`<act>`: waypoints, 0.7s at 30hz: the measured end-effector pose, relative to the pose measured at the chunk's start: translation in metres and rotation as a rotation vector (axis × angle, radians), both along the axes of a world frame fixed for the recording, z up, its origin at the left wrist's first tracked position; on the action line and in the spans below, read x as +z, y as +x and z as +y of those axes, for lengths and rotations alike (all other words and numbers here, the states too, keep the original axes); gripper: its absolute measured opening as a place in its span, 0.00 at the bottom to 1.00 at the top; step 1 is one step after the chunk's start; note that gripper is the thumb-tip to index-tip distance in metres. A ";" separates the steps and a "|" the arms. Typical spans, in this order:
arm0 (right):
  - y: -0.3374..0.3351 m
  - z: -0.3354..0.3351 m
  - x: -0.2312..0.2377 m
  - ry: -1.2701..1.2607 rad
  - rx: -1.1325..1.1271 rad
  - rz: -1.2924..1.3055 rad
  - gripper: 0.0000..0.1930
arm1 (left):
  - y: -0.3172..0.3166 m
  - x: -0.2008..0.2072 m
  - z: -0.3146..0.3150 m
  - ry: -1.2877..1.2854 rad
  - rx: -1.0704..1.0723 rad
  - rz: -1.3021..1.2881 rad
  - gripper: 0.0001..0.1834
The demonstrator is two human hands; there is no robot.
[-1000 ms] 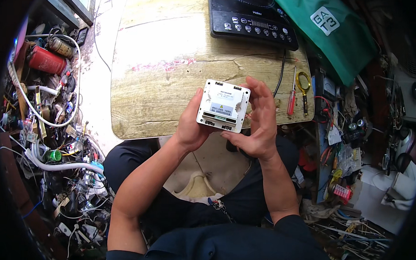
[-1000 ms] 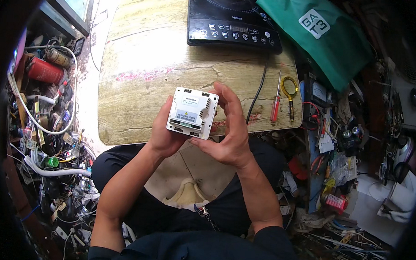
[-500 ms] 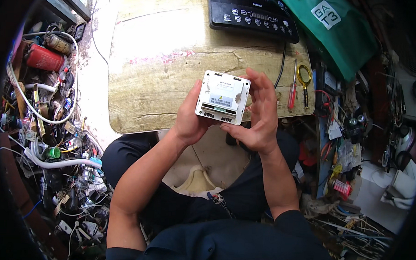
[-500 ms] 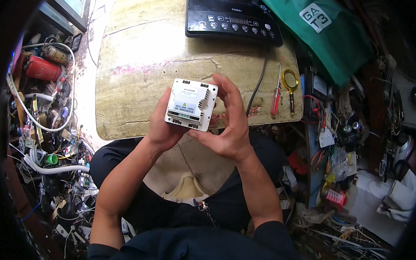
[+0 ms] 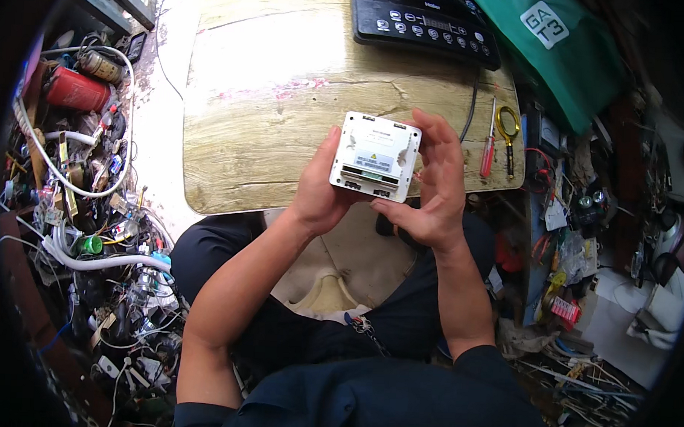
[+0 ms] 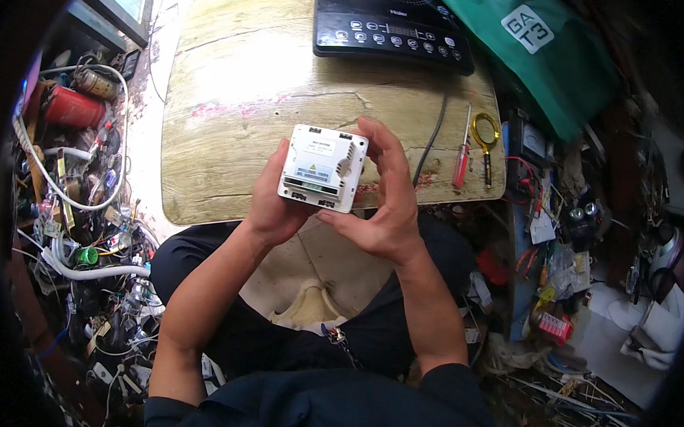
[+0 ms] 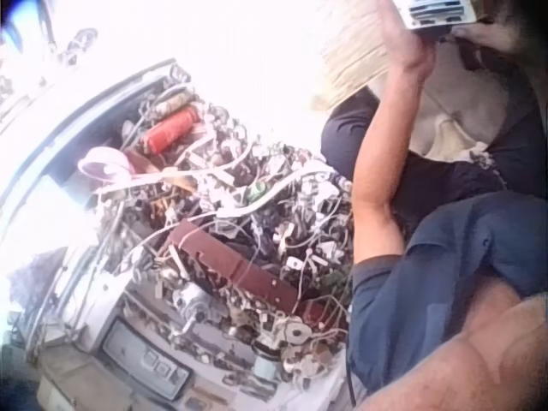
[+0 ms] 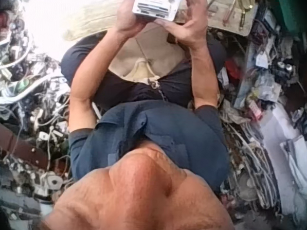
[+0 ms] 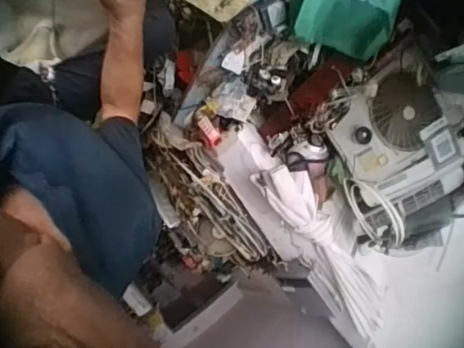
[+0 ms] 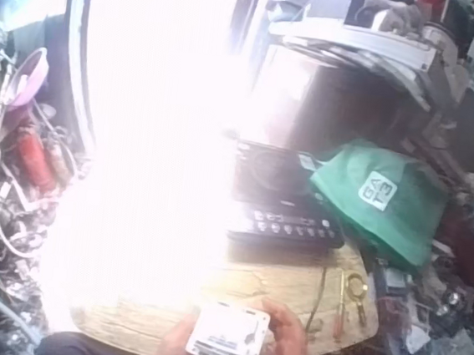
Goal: The person uses a multimeter to test a circuit board inside a disassembled device, then inspects a small white electronic module with a screen and ports. The person handles tools and components on a cluttered workbench.
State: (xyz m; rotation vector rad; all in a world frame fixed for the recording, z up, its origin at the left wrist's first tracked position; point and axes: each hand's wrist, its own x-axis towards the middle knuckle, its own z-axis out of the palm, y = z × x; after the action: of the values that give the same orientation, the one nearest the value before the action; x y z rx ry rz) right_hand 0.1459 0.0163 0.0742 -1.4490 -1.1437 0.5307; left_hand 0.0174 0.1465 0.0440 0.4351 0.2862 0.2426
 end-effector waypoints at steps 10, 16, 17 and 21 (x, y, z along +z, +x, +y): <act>-0.008 0.003 -0.003 0.056 -0.026 0.068 0.52 | -0.002 0.002 0.000 -0.010 0.005 0.003 0.38; -0.010 0.005 -0.002 0.081 -0.017 0.091 0.52 | -0.003 0.001 0.001 -0.003 -0.015 0.005 0.38; -0.010 0.004 -0.002 0.080 -0.015 0.091 0.52 | -0.003 0.002 0.001 -0.001 -0.013 0.005 0.39; -0.008 0.003 -0.003 0.071 -0.013 0.091 0.52 | -0.002 0.003 0.000 0.011 -0.013 0.014 0.39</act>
State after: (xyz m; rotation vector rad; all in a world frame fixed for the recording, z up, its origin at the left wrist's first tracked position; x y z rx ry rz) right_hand 0.1384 0.0193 0.0711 -1.3572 -1.0699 0.5368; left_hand 0.0152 0.1468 0.0466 0.4494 0.2962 0.2287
